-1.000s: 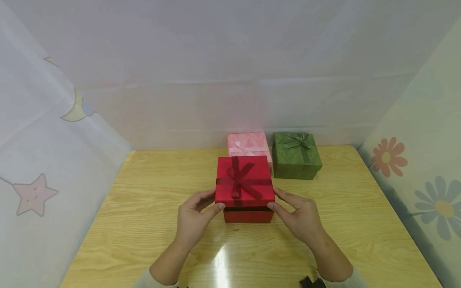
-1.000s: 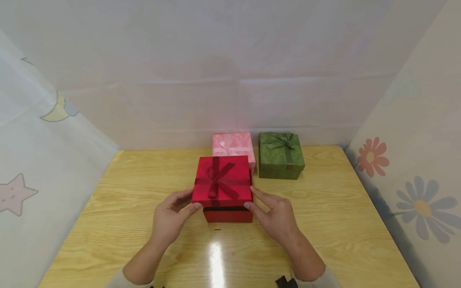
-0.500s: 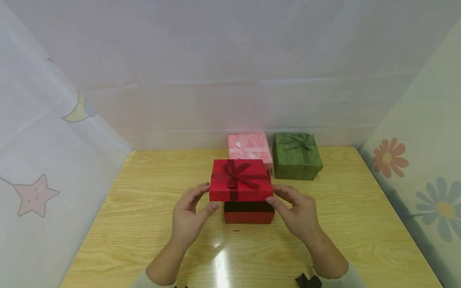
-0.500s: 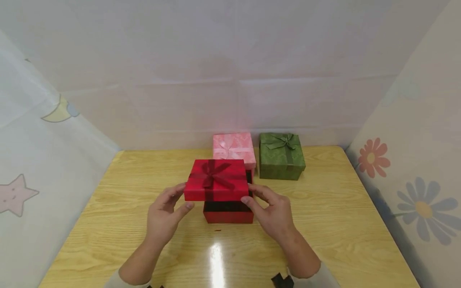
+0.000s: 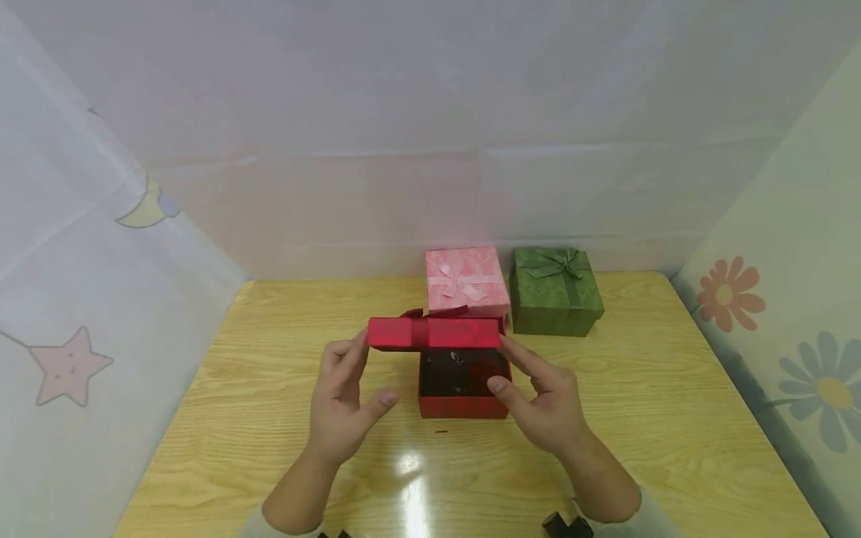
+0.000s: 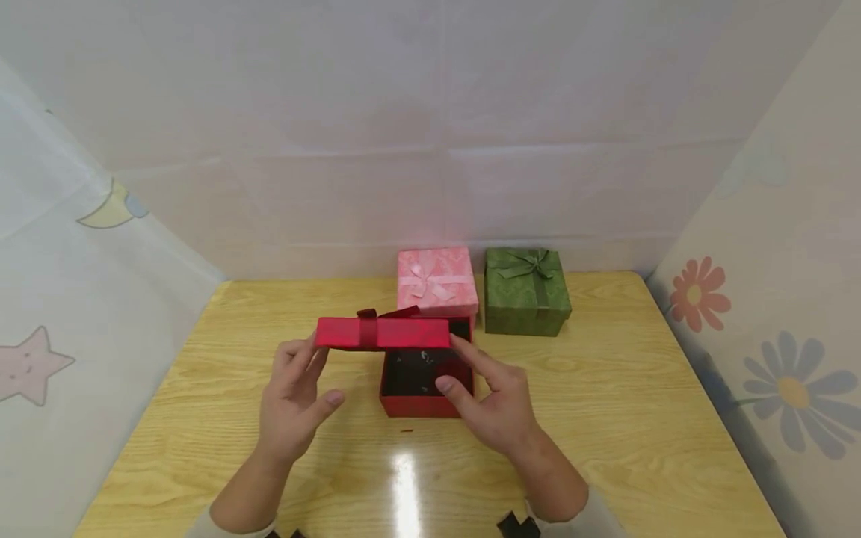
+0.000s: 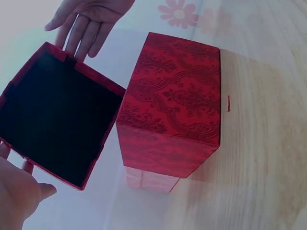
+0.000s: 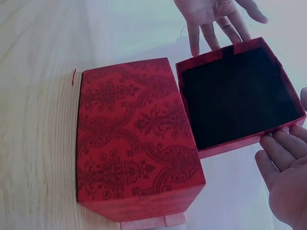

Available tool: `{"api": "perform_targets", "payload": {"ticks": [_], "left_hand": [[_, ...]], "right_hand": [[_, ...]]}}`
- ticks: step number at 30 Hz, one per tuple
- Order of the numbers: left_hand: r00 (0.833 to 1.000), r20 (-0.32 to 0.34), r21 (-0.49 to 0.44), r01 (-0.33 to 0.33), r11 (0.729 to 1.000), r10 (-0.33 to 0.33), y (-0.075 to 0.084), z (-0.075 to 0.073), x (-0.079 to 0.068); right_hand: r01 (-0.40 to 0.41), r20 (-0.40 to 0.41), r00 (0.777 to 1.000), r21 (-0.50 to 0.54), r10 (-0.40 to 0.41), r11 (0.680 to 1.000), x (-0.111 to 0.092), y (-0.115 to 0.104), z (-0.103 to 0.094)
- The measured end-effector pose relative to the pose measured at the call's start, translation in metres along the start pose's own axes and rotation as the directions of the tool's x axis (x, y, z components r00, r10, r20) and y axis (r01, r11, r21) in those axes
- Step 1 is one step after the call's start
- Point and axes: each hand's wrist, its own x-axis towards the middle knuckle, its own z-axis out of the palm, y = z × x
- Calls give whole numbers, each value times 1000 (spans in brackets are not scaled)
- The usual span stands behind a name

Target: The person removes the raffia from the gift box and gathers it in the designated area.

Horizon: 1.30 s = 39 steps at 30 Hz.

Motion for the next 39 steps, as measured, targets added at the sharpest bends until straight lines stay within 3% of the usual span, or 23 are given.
{"api": "perform_targets", "payload": {"ticks": [6,11,18,26,33,39], "left_hand": [[997,18,7,-78,997,78,-1,-8,5],[997,30,-22,-71,997,71,0,-18,4],[997,73,-53,-16,998,19,2,-36,-1],[991,117,-80,81,994,-71,7,-57,-9],[984,148,-197,127,972,-98,12,-75,-16],[972,189,-299,190,935,-137,17,-86,-21]], "right_hand": [[19,38,999,0,-19,1000,3,-4,6],[8,69,998,22,-10,1000,5,-5,10],[-63,110,992,49,57,997,4,-2,18],[-91,168,981,-26,95,995,1,0,29],[-169,260,949,-59,178,984,-3,-2,39],[-166,358,916,-81,184,983,-3,-1,48]]}}
